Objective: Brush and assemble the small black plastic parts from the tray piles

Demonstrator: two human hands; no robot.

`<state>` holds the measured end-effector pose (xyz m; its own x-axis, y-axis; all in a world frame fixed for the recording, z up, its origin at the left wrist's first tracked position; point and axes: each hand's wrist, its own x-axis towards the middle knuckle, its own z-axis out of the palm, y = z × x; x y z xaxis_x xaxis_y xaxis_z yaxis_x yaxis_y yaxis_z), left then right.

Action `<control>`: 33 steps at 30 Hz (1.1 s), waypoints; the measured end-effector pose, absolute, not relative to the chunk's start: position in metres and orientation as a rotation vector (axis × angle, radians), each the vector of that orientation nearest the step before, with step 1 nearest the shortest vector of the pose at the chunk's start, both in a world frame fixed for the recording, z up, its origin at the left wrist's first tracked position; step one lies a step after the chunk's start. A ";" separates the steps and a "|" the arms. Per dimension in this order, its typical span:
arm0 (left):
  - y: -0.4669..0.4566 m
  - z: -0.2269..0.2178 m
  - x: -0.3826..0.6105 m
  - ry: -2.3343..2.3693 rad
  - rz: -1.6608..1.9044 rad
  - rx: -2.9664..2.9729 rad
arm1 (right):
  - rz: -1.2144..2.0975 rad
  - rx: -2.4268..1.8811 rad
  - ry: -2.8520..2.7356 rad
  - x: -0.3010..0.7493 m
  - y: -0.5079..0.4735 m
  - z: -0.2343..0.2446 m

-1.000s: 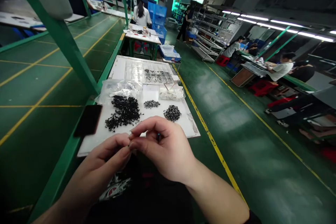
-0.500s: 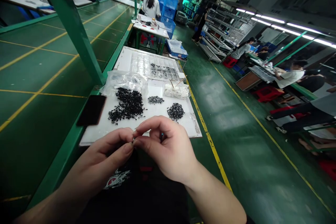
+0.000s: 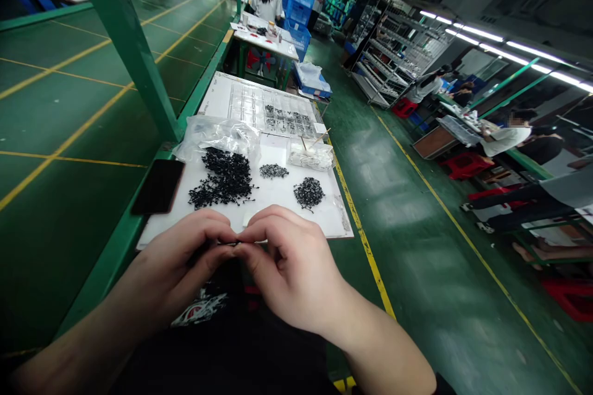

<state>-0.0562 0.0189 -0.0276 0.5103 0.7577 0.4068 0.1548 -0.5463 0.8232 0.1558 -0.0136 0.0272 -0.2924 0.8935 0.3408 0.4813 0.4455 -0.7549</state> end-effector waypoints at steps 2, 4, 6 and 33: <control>0.019 -0.029 -0.058 0.749 0.979 1.992 | 0.680 -1.139 -1.877 0.155 -0.013 0.022; 0.018 -0.030 -0.060 0.763 0.983 1.952 | 0.704 -1.139 -1.816 0.154 -0.012 0.018; 0.017 -0.030 -0.061 0.780 1.017 1.883 | 0.755 -1.136 -1.750 0.153 -0.010 0.015; 0.017 -0.033 -0.060 0.854 0.872 1.507 | 0.732 -1.015 -1.733 0.161 -0.009 0.017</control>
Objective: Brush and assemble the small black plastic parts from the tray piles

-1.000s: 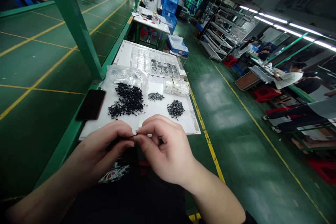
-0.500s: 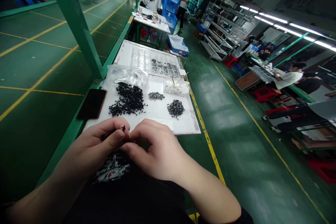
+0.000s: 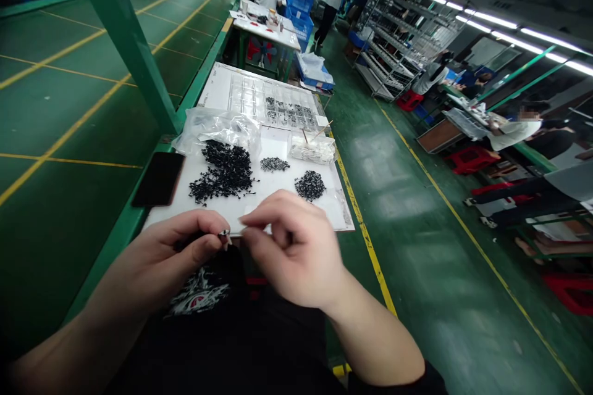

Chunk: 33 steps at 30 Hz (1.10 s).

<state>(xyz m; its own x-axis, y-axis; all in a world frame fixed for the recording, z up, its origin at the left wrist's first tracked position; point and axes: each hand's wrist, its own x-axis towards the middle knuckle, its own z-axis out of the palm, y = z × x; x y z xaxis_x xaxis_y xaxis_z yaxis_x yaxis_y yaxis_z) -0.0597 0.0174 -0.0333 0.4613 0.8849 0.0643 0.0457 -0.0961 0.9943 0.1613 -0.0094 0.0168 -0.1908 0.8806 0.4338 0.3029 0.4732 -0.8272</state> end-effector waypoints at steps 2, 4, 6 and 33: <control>0.017 -0.034 -0.059 0.886 0.891 1.514 | 0.790 -0.848 -1.392 0.169 -0.013 0.026; 0.017 -0.035 -0.059 0.893 0.906 1.527 | 0.895 -0.635 -1.060 0.177 -0.016 0.037; 0.017 -0.035 -0.058 0.886 0.904 1.551 | 0.936 -0.478 -0.876 0.183 -0.018 0.045; 0.017 -0.040 -0.061 0.935 0.915 1.638 | 0.576 -0.506 -1.137 0.218 0.032 0.039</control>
<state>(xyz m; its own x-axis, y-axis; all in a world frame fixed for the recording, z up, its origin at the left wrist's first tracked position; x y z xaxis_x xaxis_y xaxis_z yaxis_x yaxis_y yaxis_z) -0.0609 0.0173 -0.0396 0.4149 0.9011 0.1263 0.1460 -0.2029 0.9682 0.2180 0.0319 0.0392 0.3073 0.6569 0.6885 -0.1664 0.7494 -0.6408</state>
